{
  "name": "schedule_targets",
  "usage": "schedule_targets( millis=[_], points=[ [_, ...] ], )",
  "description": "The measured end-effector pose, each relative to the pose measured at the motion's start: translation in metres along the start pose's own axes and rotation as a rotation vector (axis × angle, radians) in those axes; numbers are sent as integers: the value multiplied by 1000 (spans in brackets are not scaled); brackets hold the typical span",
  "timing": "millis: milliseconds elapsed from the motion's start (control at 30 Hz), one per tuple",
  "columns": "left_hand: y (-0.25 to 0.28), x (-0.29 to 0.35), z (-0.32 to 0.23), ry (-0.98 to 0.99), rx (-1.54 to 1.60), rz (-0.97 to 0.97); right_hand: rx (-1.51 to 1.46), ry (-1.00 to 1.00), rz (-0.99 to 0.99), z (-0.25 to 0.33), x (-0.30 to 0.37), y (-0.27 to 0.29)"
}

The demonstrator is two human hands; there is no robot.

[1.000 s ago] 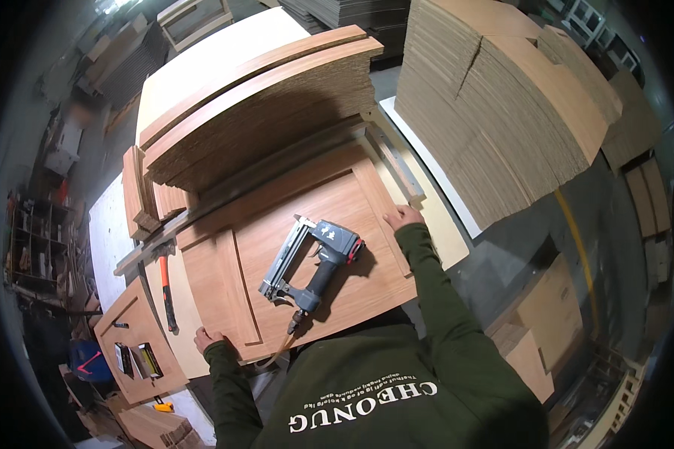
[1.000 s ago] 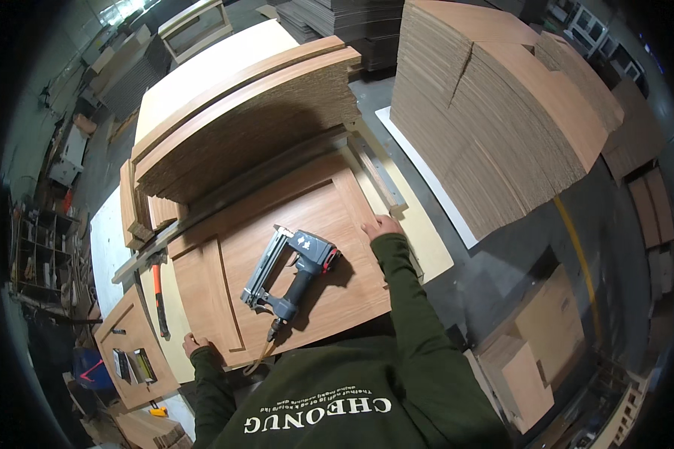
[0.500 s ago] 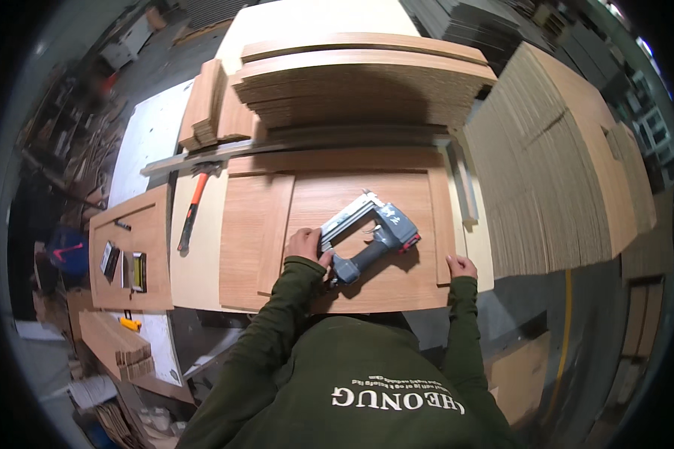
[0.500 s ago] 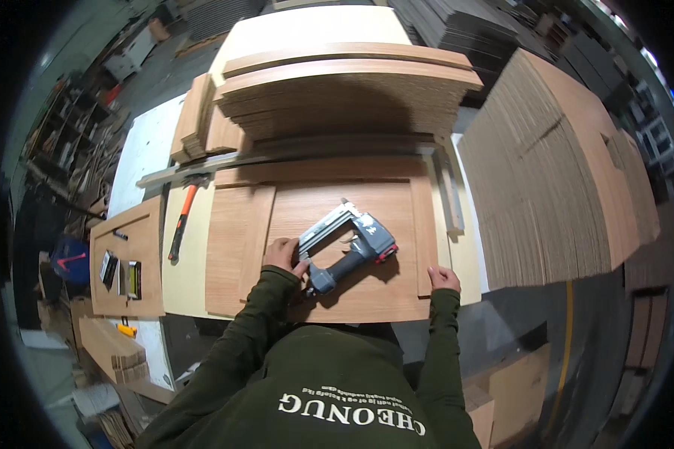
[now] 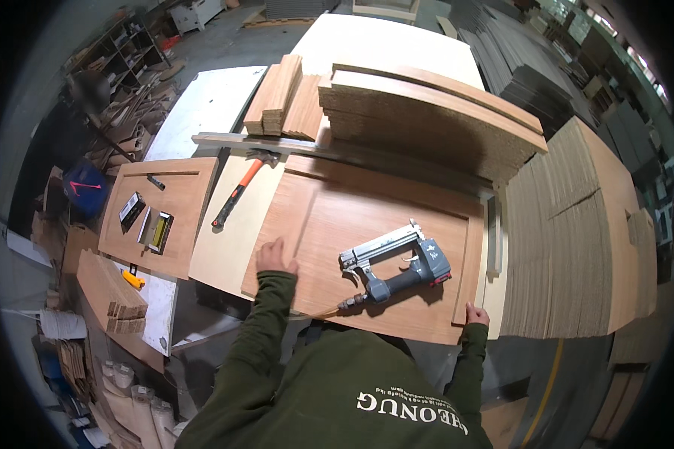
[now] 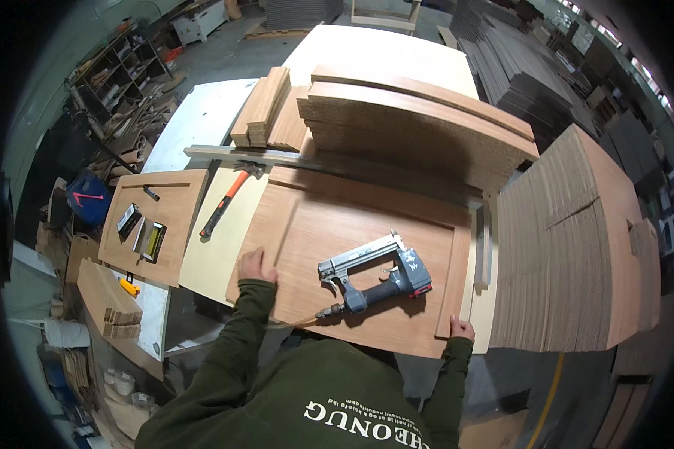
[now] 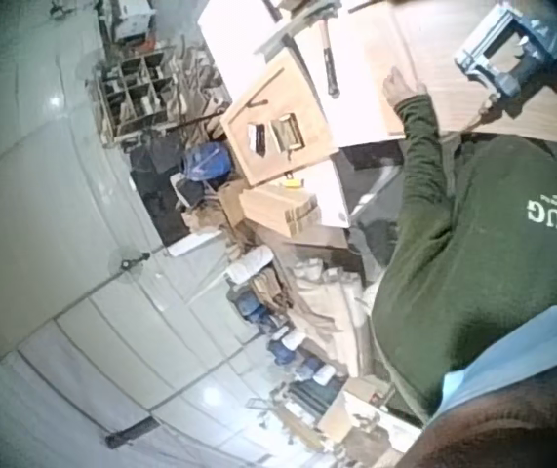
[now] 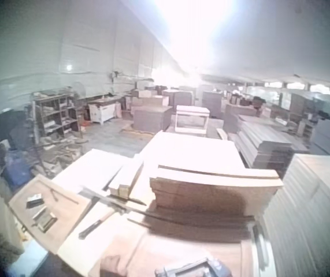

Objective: The person is using a pneumatic nail gun and a hammer to assemble wooden panels for furniture.

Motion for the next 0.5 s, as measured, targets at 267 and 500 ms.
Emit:
schedule_targets(
  millis=[267, 500],
  points=[
    [46, -9, 78, 168, -442, -132, 208, -101, -46, 21, 40, 4],
    [-19, 57, -133, -541, 72, 513, 133, -166, -44, 20, 70, 9]
  ],
)
Point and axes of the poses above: each hand's wrist, its own x-axis away from the middle knuckle, its own y-axis out of the back of the hand, z = x × y, the point moved 1 cm from there along -x, towards the middle knuckle, and after that the axes turned 5 degrees about z, right-handed, at the moved point
